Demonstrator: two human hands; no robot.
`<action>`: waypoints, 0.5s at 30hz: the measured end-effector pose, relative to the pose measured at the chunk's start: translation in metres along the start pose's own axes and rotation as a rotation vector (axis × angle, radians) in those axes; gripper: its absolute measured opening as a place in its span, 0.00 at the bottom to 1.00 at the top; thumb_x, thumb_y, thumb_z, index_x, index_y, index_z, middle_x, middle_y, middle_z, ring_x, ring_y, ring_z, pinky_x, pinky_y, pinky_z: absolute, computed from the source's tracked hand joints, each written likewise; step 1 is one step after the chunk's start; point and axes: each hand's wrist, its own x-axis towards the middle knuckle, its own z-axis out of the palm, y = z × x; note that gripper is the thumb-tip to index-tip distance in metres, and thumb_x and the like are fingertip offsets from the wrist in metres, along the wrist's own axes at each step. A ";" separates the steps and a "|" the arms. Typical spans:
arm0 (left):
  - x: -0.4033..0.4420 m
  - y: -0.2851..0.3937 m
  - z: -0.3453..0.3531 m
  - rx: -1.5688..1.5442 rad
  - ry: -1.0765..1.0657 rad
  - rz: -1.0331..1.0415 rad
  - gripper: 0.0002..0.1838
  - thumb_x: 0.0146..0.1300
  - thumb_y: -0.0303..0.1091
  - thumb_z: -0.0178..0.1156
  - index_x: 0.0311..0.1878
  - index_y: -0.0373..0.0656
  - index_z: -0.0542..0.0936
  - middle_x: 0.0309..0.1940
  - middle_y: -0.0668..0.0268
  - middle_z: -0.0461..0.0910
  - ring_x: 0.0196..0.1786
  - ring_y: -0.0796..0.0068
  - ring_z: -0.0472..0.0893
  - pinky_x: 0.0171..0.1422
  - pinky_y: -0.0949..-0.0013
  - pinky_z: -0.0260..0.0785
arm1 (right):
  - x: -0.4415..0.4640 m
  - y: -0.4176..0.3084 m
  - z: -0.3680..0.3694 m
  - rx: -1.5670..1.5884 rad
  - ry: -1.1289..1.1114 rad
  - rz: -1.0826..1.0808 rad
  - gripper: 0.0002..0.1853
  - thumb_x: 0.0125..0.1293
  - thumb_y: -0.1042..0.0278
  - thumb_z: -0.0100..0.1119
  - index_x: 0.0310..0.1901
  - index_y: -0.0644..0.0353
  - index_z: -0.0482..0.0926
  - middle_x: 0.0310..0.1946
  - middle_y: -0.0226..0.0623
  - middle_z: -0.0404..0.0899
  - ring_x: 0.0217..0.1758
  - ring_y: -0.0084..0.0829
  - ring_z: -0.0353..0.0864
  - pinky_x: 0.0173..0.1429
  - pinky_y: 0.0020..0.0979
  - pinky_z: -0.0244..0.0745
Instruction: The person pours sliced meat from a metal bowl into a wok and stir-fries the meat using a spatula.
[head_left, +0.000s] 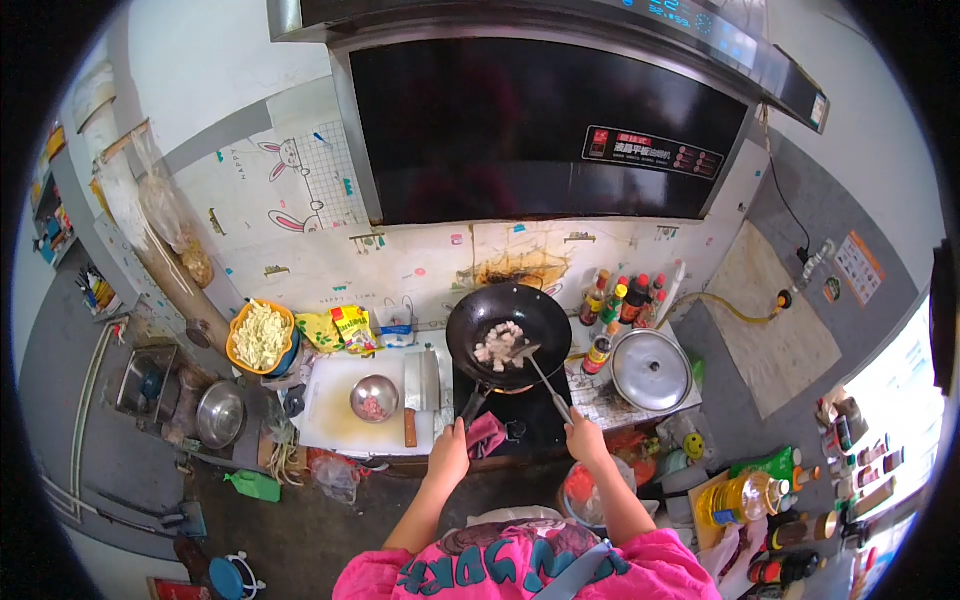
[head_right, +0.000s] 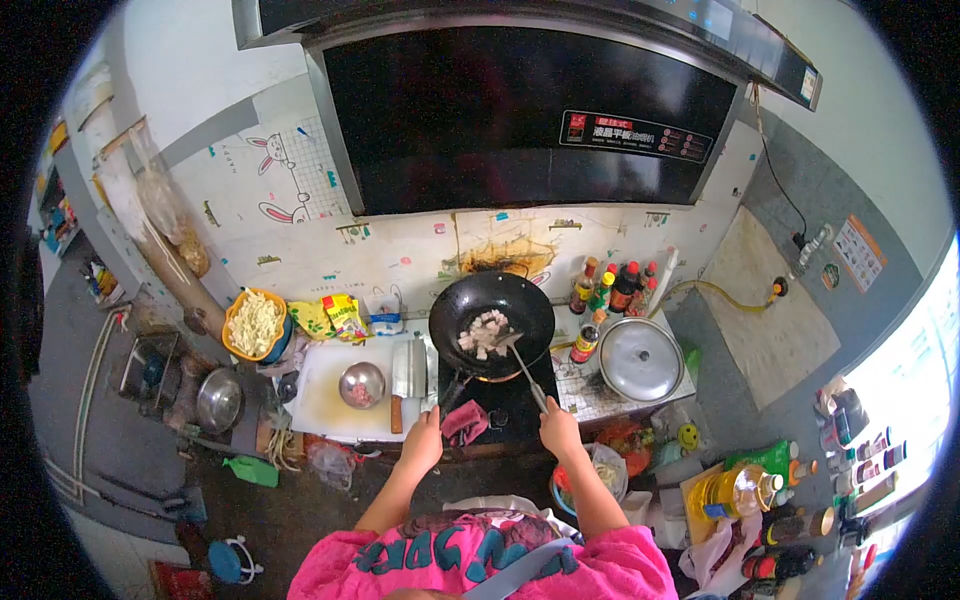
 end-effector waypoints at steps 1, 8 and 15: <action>-0.001 -0.001 0.001 -0.005 -0.025 -0.004 0.27 0.54 0.22 0.51 0.59 0.31 0.63 0.41 0.46 0.72 0.41 0.47 0.75 0.45 0.55 0.69 | -0.001 -0.001 -0.001 0.019 0.014 -0.003 0.21 0.60 0.68 0.51 0.55 0.64 0.69 0.35 0.59 0.77 0.41 0.57 0.76 0.45 0.47 0.71; 0.002 0.000 -0.003 -0.007 -0.069 -0.008 0.26 0.57 0.24 0.51 0.59 0.29 0.62 0.44 0.44 0.71 0.41 0.46 0.75 0.45 0.54 0.69 | 0.007 -0.013 -0.004 0.116 0.089 -0.036 0.21 0.61 0.65 0.50 0.55 0.65 0.69 0.39 0.59 0.76 0.45 0.56 0.75 0.49 0.47 0.70; 0.000 -0.001 -0.002 -0.002 -0.036 -0.002 0.27 0.53 0.21 0.51 0.60 0.31 0.63 0.42 0.47 0.72 0.41 0.49 0.76 0.45 0.55 0.70 | 0.014 -0.009 0.014 0.072 0.045 0.004 0.21 0.61 0.66 0.50 0.55 0.64 0.70 0.38 0.58 0.77 0.44 0.56 0.75 0.49 0.46 0.70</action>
